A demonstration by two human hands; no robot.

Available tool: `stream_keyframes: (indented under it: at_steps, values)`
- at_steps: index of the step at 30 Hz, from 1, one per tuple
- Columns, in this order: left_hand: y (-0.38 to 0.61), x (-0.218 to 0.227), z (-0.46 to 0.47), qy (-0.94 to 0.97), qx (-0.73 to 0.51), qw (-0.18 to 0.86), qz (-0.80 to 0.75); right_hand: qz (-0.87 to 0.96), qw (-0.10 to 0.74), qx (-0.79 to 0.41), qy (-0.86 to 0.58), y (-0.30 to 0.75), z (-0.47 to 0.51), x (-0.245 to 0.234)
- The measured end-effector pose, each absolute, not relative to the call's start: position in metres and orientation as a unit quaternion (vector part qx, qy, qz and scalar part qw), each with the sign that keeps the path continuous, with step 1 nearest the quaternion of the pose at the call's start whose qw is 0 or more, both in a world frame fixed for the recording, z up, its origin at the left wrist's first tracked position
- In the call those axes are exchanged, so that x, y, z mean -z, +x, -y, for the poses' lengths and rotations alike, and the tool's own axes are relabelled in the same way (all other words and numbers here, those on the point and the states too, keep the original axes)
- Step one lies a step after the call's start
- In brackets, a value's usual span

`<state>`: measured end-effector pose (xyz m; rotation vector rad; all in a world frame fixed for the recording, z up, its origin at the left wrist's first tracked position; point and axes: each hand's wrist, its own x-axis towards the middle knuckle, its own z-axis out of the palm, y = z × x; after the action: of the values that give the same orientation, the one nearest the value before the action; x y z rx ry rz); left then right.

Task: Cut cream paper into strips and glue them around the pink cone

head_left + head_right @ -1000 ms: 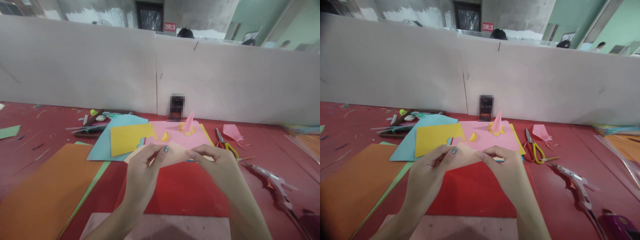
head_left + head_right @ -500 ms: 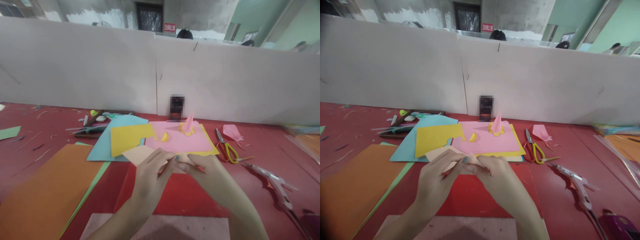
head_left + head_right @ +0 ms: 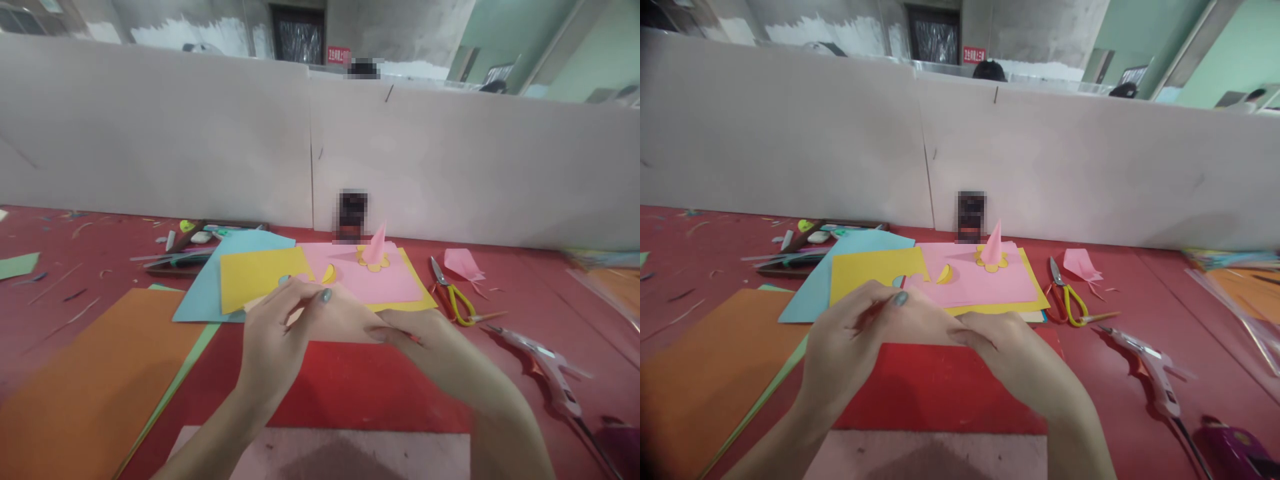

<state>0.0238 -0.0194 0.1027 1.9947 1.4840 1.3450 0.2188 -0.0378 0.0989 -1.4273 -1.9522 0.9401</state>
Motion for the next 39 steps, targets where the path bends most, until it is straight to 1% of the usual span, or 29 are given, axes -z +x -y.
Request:
stream_keyframes:
  at_steps: [2, 7, 12, 15, 18, 22, 27, 30, 32, 34, 36, 39]
  values:
    - [0.024, -0.103, 0.020, 0.695, -0.471, 0.163, -0.519, 0.731, 0.262, -0.341, -0.531, 0.222, 0.038, -0.099]
    - [0.023, -0.104, 0.019, 0.663, -0.486, 0.188, -0.537, 0.710, 0.273, -0.308, -0.571, 0.225, 0.037, -0.099]
    - [0.018, -0.105, 0.016, 0.641, -0.496, 0.183, -0.556, 0.692, 0.276, -0.340, -0.574, 0.223, 0.038, -0.101]
    - [0.017, -0.106, 0.016, 0.634, -0.494, 0.188, -0.564, 0.699, 0.279, -0.324, -0.573, 0.222, 0.039, -0.103]
    - [0.015, -0.106, 0.016, 0.622, -0.496, 0.198, -0.572, 0.706, 0.323, -0.288, -0.561, 0.219, 0.037, -0.103]
    - [0.014, -0.106, 0.015, 0.590, -0.520, 0.200, -0.584, 0.734, 0.400, -0.265, -0.481, 0.216, 0.031, -0.100]
    - [0.014, -0.105, 0.015, 0.600, -0.516, 0.202, -0.577, 0.741, 0.441, -0.306, -0.403, 0.207, 0.026, -0.094]
    - [0.017, -0.105, 0.018, 0.609, -0.513, 0.205, -0.568, 0.721, 0.412, -0.341, -0.441, 0.199, 0.026, -0.090]
    - [0.019, -0.106, 0.019, 0.609, -0.520, 0.199, -0.566, 0.712, 0.386, -0.325, -0.489, 0.196, 0.026, -0.088]
    - [0.020, -0.105, 0.019, 0.606, -0.526, 0.189, -0.567, 0.709, 0.378, -0.301, -0.514, 0.195, 0.026, -0.087]
    - [0.019, -0.104, 0.019, 0.600, -0.532, 0.175, -0.572, 0.714, 0.368, -0.310, -0.509, 0.197, 0.026, -0.087]
    - [0.015, -0.101, 0.016, 0.584, -0.545, 0.149, -0.583, 0.732, 0.332, -0.338, -0.489, 0.199, 0.025, -0.089]
